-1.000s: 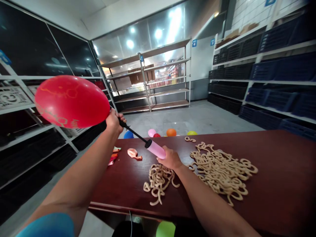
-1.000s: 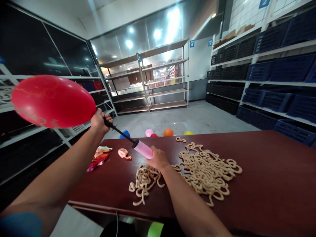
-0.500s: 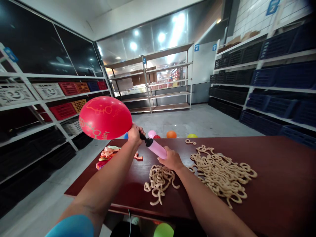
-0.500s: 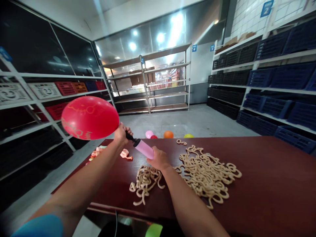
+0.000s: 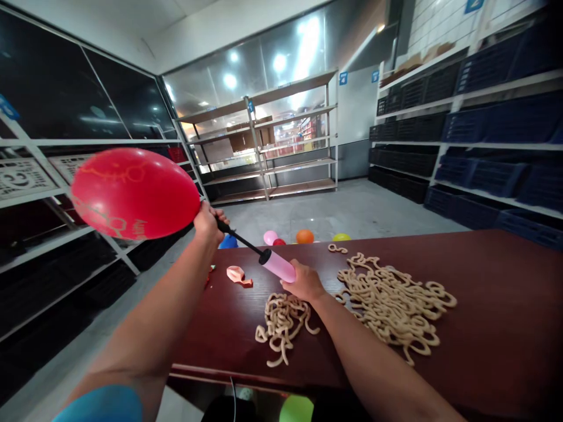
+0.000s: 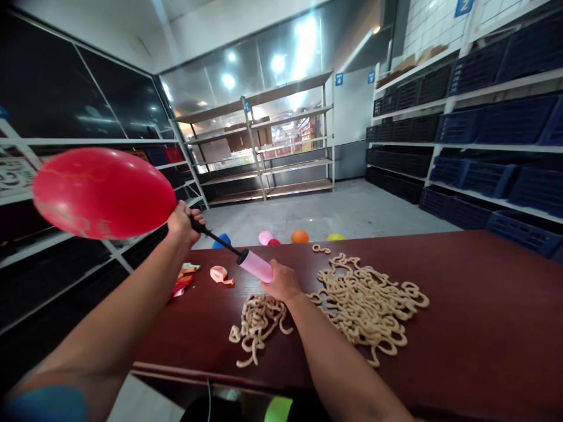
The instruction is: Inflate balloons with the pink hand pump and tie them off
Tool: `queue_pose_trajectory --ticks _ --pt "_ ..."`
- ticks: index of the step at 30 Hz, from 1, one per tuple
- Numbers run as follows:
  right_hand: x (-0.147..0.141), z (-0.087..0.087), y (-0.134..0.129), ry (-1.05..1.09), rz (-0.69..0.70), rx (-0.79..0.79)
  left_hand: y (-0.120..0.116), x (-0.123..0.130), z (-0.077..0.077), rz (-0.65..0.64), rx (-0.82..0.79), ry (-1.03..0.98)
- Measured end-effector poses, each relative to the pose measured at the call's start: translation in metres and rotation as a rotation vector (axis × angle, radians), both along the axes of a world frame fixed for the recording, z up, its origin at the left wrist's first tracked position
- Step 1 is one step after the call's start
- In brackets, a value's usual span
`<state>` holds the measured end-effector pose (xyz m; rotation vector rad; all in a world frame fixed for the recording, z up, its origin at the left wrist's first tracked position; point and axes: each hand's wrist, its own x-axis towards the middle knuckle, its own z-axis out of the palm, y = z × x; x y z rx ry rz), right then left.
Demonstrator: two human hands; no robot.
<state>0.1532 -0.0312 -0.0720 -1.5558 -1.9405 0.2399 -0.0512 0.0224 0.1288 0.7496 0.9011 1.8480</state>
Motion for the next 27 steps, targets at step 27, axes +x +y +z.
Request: queue_pose_trajectory --ticks 27 --pt "-0.002 0.001 0.001 0.027 -0.011 -0.037 -0.001 -0.005 0.012 0.017 0.013 -0.034"
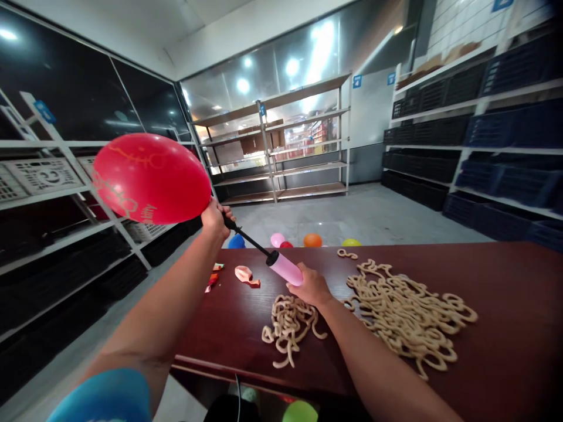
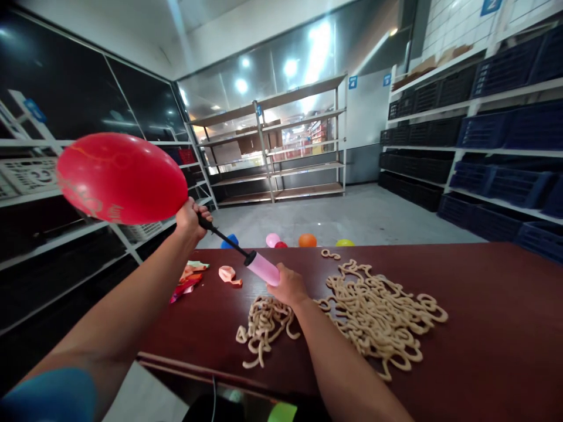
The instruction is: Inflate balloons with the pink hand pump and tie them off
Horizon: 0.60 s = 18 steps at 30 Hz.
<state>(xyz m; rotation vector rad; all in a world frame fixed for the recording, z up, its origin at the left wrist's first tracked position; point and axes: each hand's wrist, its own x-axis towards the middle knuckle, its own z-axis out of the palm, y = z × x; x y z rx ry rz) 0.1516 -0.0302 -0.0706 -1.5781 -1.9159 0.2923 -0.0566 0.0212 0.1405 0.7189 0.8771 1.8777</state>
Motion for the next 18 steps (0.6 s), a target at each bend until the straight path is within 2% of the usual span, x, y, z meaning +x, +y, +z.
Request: queue_pose_trajectory --ticks 7,10,12,14,18 --pt "0.002 -0.003 0.0 -0.011 -0.017 0.029 -0.001 0.062 -0.066 -0.076 -0.101 0.023" --pt "0.002 -0.003 0.0 -0.011 -0.013 0.042 -0.003 0.074 -0.083 -0.087 -0.116 0.019" --pt "0.002 -0.001 0.0 -0.009 -0.014 0.042 -0.004 0.073 -0.084 -0.095 -0.108 0.012" --pt "0.002 0.001 0.0 -0.01 -0.014 0.04 -0.005 0.063 -0.075 -0.104 -0.103 -0.001" --pt "0.001 0.004 -0.001 0.0 0.004 0.05 -0.005 0.028 -0.037 -0.056 -0.07 0.005"
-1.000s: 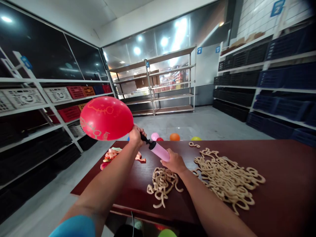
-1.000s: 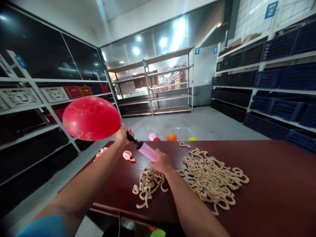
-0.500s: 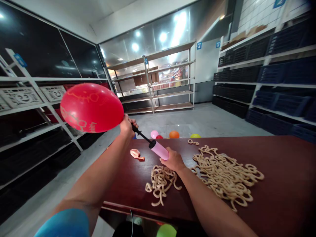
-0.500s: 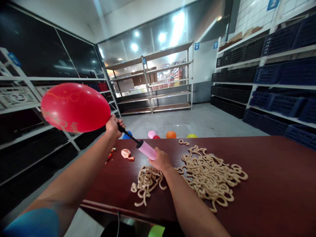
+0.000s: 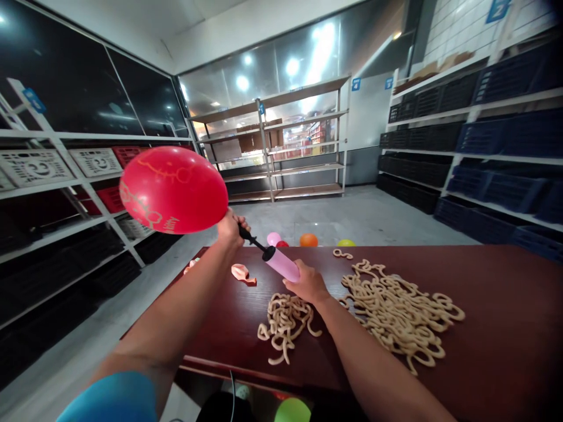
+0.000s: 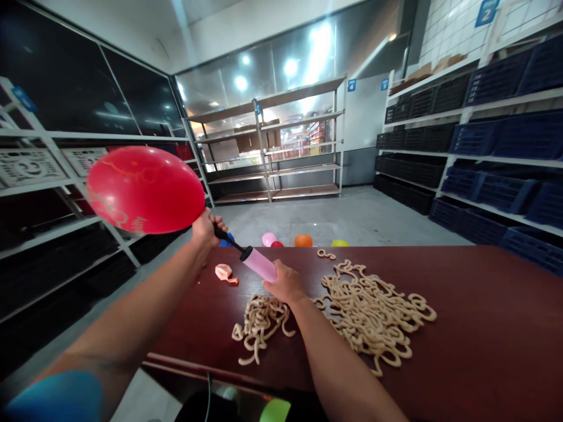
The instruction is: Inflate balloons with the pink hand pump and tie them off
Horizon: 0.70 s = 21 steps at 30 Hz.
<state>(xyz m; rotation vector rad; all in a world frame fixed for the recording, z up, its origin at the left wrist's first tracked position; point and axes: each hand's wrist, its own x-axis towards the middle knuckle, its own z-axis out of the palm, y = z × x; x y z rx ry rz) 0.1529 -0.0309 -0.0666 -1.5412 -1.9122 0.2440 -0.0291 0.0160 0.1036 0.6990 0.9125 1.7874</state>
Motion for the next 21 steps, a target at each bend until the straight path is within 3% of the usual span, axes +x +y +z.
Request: queue_pose_trajectory --ticks 5,8,11,18,21 --pt "-0.004 -0.001 0.0 0.018 0.024 0.012 0.001 -0.042 0.051 0.033 0.063 0.025" --pt "-0.005 -0.004 0.0 -0.006 0.024 -0.014 0.003 -0.048 0.056 0.02 0.061 0.01" --pt "-0.003 -0.005 0.0 -0.031 0.018 -0.03 0.006 -0.037 0.038 0.016 0.042 0.004" --pt "0.0 -0.008 0.0 -0.063 -0.013 -0.031 0.002 0.016 -0.03 0.009 -0.059 -0.051" --pt "-0.001 -0.007 0.0 -0.068 -0.012 -0.016 -0.004 0.033 -0.049 -0.011 -0.08 -0.073"
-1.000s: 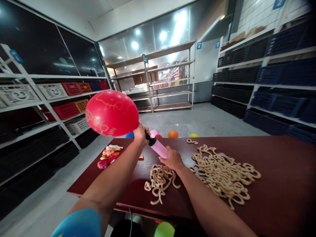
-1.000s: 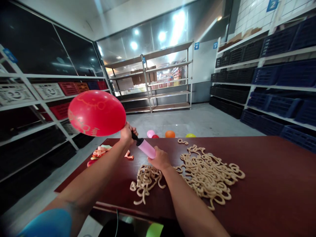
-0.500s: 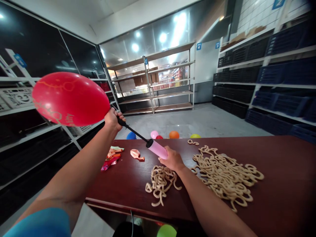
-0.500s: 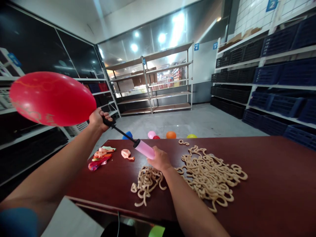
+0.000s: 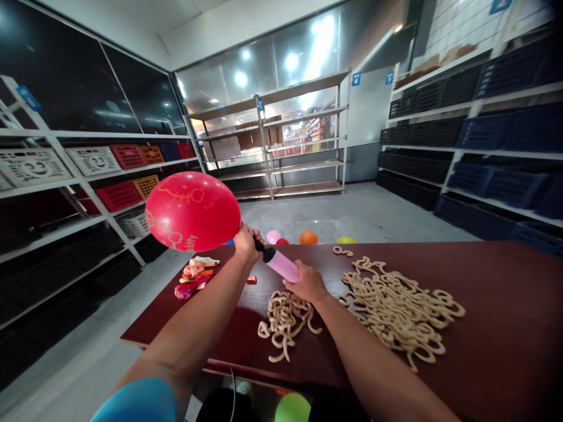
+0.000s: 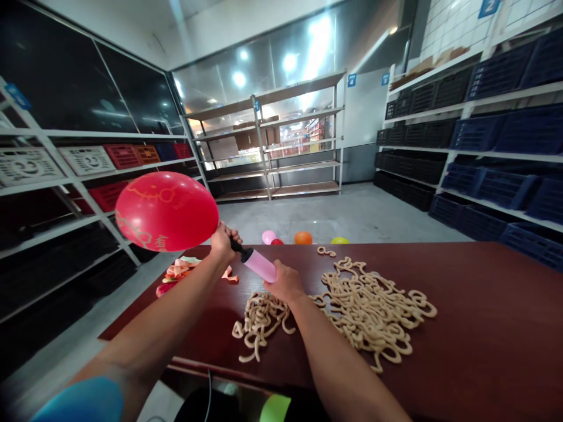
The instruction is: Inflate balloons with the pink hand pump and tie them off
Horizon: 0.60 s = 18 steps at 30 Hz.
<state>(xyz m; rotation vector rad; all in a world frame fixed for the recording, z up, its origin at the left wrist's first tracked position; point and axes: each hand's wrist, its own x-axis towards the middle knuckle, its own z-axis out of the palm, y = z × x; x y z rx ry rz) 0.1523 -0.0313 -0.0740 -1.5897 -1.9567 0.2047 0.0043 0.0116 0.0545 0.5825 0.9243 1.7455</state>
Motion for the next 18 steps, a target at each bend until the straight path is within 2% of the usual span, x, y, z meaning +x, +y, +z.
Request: queue_pose_trajectory --ticks 2,5,8,14,16,18 --pt "0.0 0.001 -0.001 0.004 0.007 0.001 -0.002 0.004 -0.005 -0.011 0.01 -0.001" --pt "0.001 0.005 -0.002 0.011 0.009 0.006 -0.002 -0.003 0.001 -0.006 0.013 -0.005" --pt "0.001 0.009 -0.003 0.017 0.012 -0.005 0.0 -0.022 0.022 0.007 0.027 -0.018" --pt "-0.001 0.009 -0.002 0.042 0.021 -0.01 0.002 -0.064 0.077 0.021 0.122 0.007" --pt "-0.003 0.007 -0.001 0.05 0.026 -0.013 0.003 -0.069 0.084 0.03 0.143 0.022" --pt "-0.004 0.006 -0.002 0.044 0.024 -0.025 0.005 -0.065 0.08 0.047 0.142 0.027"
